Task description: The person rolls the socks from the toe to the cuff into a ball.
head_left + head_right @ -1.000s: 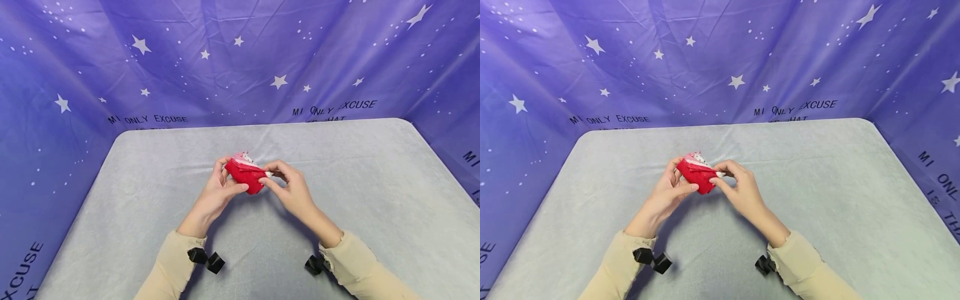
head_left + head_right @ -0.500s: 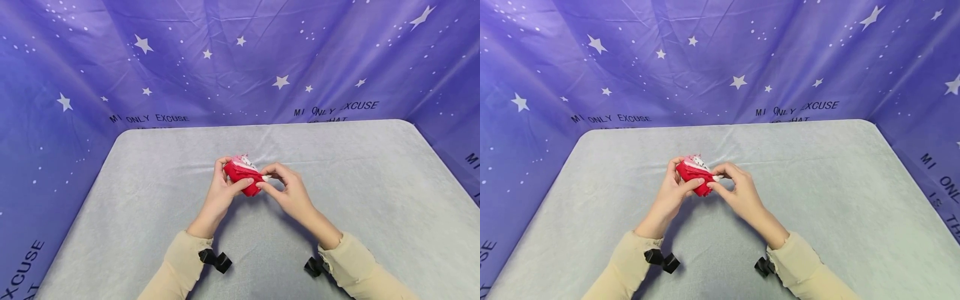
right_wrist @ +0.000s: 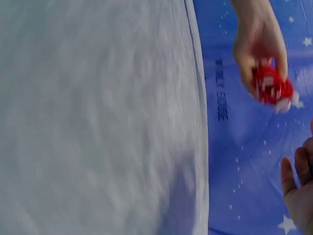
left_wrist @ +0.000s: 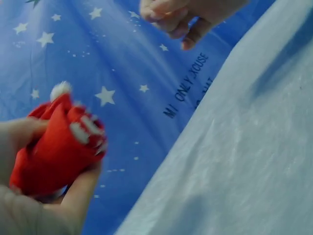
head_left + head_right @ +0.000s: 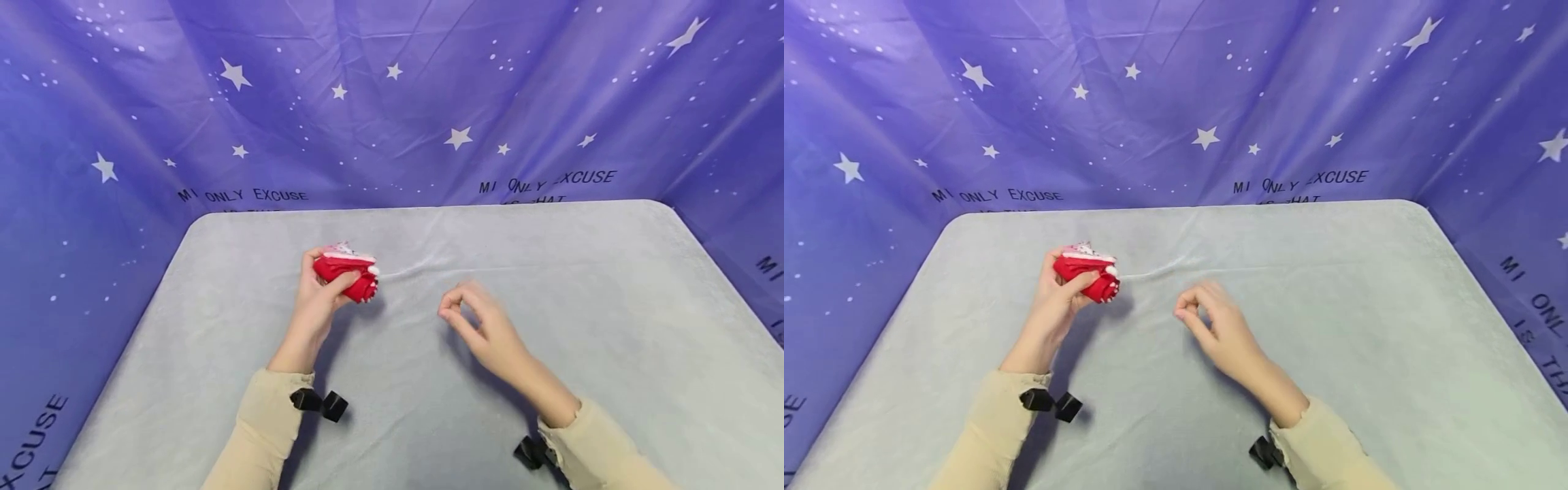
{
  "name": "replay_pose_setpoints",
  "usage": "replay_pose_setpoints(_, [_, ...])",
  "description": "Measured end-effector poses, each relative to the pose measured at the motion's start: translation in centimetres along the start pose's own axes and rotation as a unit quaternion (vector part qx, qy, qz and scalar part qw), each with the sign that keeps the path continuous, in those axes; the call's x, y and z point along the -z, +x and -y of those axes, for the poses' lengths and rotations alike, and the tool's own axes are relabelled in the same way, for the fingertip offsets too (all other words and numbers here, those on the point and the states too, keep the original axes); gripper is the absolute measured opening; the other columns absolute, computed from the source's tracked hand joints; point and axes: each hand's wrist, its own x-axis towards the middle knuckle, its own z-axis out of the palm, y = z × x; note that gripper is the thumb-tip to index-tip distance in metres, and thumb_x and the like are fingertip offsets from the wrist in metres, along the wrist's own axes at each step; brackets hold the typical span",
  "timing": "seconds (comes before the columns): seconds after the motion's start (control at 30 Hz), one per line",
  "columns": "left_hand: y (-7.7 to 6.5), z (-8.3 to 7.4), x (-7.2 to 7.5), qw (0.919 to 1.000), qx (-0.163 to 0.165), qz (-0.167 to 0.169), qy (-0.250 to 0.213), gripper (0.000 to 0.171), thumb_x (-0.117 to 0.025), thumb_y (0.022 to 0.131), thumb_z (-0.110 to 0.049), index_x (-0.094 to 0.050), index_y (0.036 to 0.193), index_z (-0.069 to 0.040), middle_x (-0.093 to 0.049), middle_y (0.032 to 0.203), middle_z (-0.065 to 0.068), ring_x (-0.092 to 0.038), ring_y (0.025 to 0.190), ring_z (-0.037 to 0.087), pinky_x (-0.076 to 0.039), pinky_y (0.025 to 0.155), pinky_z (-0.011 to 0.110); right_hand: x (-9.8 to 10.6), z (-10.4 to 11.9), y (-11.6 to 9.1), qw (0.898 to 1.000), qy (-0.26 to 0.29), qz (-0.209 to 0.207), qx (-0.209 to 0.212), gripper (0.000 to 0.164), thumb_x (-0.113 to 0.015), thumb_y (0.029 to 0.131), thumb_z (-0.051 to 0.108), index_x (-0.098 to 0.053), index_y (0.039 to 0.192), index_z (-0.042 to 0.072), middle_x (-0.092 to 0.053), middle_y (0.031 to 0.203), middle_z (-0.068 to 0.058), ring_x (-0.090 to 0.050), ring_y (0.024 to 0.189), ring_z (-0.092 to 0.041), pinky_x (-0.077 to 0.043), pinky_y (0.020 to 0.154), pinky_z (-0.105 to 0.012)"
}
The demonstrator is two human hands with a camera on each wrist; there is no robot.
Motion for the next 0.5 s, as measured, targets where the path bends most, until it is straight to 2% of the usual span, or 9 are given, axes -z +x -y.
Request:
replay_pose_setpoints(0.07, [-0.3,-0.5,0.4,0.9985,0.003,0.043,0.034,0.056,-0.058,0.087,0.013,-0.036,0.126,-0.02,-0.046,0.141,0.017,-0.066,0.101,0.02,-0.062,0.073,0.03,0.2,0.0,0.3,1.0,0.008,-0.015,-0.003,0.019,-0.069,0.086,-0.006,-0.065,0.091,0.012,-0.063,0.086,0.002,-0.055,0.089,-0.008,-0.044,0.083,-0.021])
replay_pose_setpoints(0.17, [-0.7,-0.7,-0.1,0.9911,0.0,0.117,0.064,0.059,-0.06,0.085,0.015,-0.038,0.127,-0.019,-0.047,0.142,0.019,-0.065,0.106,0.019,-0.061,0.079,0.032,0.1,0.4,1.3,1.0,0.018,-0.019,0.001,0.02,-0.073,0.085,-0.003,-0.069,0.099,0.011,-0.069,0.096,-0.001,-0.06,0.099,-0.012,-0.045,0.094,-0.021])
replay_pose_setpoints(0.27, [-1.1,-0.5,-0.7,0.9827,-0.018,0.162,0.087,0.06,-0.063,0.082,0.016,-0.04,0.13,-0.013,-0.051,0.139,0.02,-0.064,0.106,0.015,-0.059,0.084,0.028,-0.6,0.9,1.9,0.999,0.025,-0.017,0.017,0.027,-0.077,0.082,0.0,-0.069,0.107,0.009,-0.07,0.104,-0.004,-0.061,0.105,-0.015,-0.047,0.098,-0.022])
replay_pose_setpoints(0.37, [-1.3,-0.2,-1.1,0.9775,-0.042,0.179,0.104,0.061,-0.065,0.082,0.014,-0.041,0.132,-0.009,-0.056,0.134,0.02,-0.064,0.103,0.012,-0.057,0.084,0.024,-1.3,1.3,2.0,0.999,0.016,-0.038,0.027,0.031,-0.08,0.079,0.0,-0.065,0.106,0.005,-0.069,0.104,-0.007,-0.061,0.103,-0.017,-0.047,0.095,-0.022])
replay_pose_setpoints(0.5, [-1.5,0.1,-1.5,0.9778,-0.054,0.175,0.102,0.062,-0.066,0.081,0.013,-0.041,0.134,-0.009,-0.059,0.13,0.018,-0.065,0.099,0.012,-0.057,0.082,0.023,-1.9,1.5,1.9,0.997,-0.005,-0.065,0.033,0.026,-0.078,0.079,-0.001,-0.062,0.099,0.003,-0.067,0.1,-0.008,-0.062,0.099,-0.019,-0.047,0.092,-0.021])
